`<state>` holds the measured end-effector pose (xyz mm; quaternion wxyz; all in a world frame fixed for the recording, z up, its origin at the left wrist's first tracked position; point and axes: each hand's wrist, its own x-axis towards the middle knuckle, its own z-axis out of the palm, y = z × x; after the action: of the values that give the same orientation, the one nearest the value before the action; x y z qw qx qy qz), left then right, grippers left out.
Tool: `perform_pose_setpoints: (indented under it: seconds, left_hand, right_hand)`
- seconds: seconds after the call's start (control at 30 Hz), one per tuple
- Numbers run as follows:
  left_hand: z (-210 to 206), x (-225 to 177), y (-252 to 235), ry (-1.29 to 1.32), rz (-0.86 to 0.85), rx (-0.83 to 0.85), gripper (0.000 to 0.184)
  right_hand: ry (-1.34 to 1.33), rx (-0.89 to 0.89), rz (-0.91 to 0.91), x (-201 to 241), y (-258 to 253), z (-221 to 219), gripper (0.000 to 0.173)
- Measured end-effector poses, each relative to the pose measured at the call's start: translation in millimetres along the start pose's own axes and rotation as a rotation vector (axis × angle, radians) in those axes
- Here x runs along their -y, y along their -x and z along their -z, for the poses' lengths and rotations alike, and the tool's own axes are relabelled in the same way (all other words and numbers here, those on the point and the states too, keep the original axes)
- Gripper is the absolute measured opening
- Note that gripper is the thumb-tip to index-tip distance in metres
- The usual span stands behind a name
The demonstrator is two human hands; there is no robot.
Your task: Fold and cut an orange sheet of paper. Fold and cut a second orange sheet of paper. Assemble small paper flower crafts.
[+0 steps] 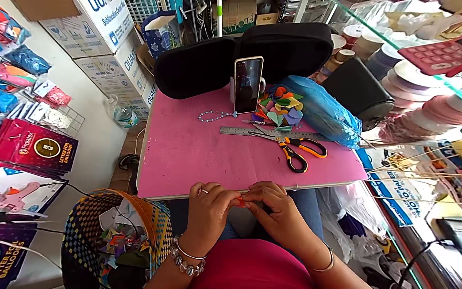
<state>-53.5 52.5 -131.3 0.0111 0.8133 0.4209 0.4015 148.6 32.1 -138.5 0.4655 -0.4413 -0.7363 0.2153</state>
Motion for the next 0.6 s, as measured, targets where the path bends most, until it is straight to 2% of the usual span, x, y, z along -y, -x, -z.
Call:
perform_pose_setpoints:
  seconds: [0.33,0.6]
  left_hand:
    - [7.1,-1.2,1.1,0.099,-0.07,0.057,0.023]
    - [10.5,-3.8,0.4,0.103,-0.076,0.074,0.022]
  right_hand:
    - [-0.279,0.133,-0.067,-2.7,1.0,9.8,0.011]
    - [-0.285,0.086,-0.036,-1.2,2.6,5.0,0.01]
